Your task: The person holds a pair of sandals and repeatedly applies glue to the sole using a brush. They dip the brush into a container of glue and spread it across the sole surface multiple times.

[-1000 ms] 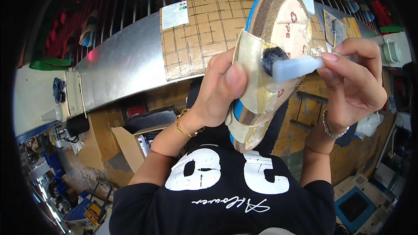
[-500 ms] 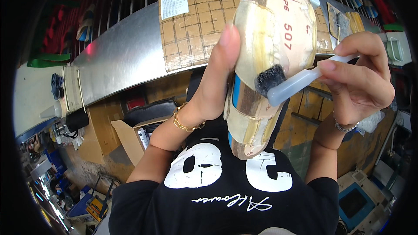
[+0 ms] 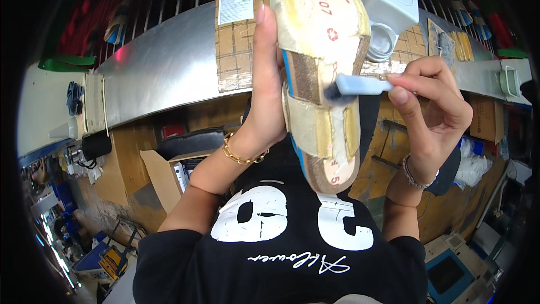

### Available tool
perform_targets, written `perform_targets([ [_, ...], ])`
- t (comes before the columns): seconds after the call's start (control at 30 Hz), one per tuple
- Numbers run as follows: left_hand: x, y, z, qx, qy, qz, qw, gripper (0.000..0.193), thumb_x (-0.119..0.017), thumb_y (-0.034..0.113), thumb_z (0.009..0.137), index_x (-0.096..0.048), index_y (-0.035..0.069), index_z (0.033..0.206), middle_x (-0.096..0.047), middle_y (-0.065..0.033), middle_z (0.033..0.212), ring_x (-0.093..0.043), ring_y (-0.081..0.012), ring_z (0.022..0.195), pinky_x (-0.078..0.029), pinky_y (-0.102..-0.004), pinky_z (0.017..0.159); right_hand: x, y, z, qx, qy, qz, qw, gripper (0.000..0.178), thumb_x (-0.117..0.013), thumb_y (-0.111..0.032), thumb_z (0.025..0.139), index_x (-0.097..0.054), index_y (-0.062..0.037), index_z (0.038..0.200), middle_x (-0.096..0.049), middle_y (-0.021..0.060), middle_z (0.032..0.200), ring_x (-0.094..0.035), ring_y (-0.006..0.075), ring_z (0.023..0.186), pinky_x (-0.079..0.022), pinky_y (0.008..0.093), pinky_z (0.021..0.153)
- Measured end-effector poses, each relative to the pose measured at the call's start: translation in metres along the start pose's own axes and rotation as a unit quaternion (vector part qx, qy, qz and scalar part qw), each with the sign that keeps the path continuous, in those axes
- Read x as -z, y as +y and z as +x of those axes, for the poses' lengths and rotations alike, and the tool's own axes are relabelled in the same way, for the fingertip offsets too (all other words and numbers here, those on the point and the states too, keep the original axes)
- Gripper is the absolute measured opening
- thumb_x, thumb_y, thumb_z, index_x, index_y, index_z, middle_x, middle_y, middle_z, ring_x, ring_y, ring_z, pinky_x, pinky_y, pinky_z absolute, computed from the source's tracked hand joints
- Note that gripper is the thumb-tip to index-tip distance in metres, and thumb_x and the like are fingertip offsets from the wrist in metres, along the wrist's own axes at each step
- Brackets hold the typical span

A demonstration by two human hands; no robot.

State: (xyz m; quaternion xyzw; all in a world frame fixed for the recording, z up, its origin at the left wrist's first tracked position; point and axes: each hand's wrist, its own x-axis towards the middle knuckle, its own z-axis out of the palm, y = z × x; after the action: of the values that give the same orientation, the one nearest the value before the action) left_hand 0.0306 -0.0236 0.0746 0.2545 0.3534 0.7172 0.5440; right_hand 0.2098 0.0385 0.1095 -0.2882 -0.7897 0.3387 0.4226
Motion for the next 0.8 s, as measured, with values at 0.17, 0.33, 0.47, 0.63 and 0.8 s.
perform_targets([
  [0.17, -0.003, 0.004, -0.003, -0.016, -0.032, 0.084, 0.996, 0.089, -0.022, 0.075, 0.099, -0.049, 0.001, 0.14, -0.064, -0.0129, 0.123, -0.066, -0.0161, 0.109, -0.055, -0.031, 0.095, -0.01, -0.004, -0.003, 0.045, 0.078, -0.096, 0.991, 0.015, -0.077, 0.005, 0.08, -0.077, 0.0029, 0.095, -0.064, 0.0081, 0.09, -0.057, 0.0147, 0.085, -0.043, 0.0249, 0.076],
  [0.33, -0.008, 0.003, -0.005, -0.03, -0.024, 0.097, 0.995, 0.087, -0.022, 0.074, 0.1, -0.049, 0.002, 0.141, -0.063, -0.0121, 0.126, -0.064, -0.0156, 0.112, -0.053, -0.0305, 0.097, -0.01, -0.004, 0.005, 0.159, 0.108, -0.137, 0.972, 0.021, -0.079, 0.007, 0.076, -0.078, 0.0012, 0.096, -0.064, 0.0093, 0.093, -0.057, 0.0157, 0.084, -0.044, 0.0251, 0.074],
  [0.47, -0.008, 0.006, -0.007, -0.018, -0.027, 0.102, 0.994, 0.086, -0.023, 0.073, 0.101, -0.049, 0.002, 0.141, -0.064, -0.0121, 0.125, -0.065, -0.0161, 0.112, -0.052, -0.0304, 0.098, 0.0, 0.004, 0.01, 0.214, 0.064, -0.115, 0.968, 0.024, -0.08, 0.008, 0.073, -0.079, -0.0007, 0.096, -0.064, 0.0097, 0.094, -0.057, 0.0156, 0.083, -0.043, 0.0248, 0.07],
  [0.63, -0.008, 0.006, -0.008, -0.006, -0.041, 0.074, 0.996, 0.085, -0.022, 0.072, 0.101, -0.049, 0.002, 0.14, -0.065, -0.0129, 0.126, -0.065, -0.0168, 0.113, -0.053, -0.0317, 0.098, 0.012, 0.007, 0.013, 0.198, -0.013, -0.086, 0.976, 0.027, -0.081, 0.006, 0.069, -0.079, -0.0022, 0.094, -0.063, 0.0106, 0.093, -0.056, 0.016, 0.081, -0.04, 0.0244, 0.067],
  [0.8, -0.007, 0.003, -0.005, 0.014, -0.034, 0.012, 0.999, 0.085, -0.021, 0.072, 0.101, -0.049, 0.001, 0.141, -0.064, -0.0145, 0.128, -0.065, -0.0185, 0.114, -0.053, -0.0329, 0.099, 0.019, 0.006, 0.016, 0.181, -0.063, -0.082, 0.978, 0.03, -0.081, 0.005, 0.061, -0.08, -0.0027, 0.089, -0.062, 0.0113, 0.092, -0.057, 0.0172, 0.08, -0.04, 0.0249, 0.067],
])
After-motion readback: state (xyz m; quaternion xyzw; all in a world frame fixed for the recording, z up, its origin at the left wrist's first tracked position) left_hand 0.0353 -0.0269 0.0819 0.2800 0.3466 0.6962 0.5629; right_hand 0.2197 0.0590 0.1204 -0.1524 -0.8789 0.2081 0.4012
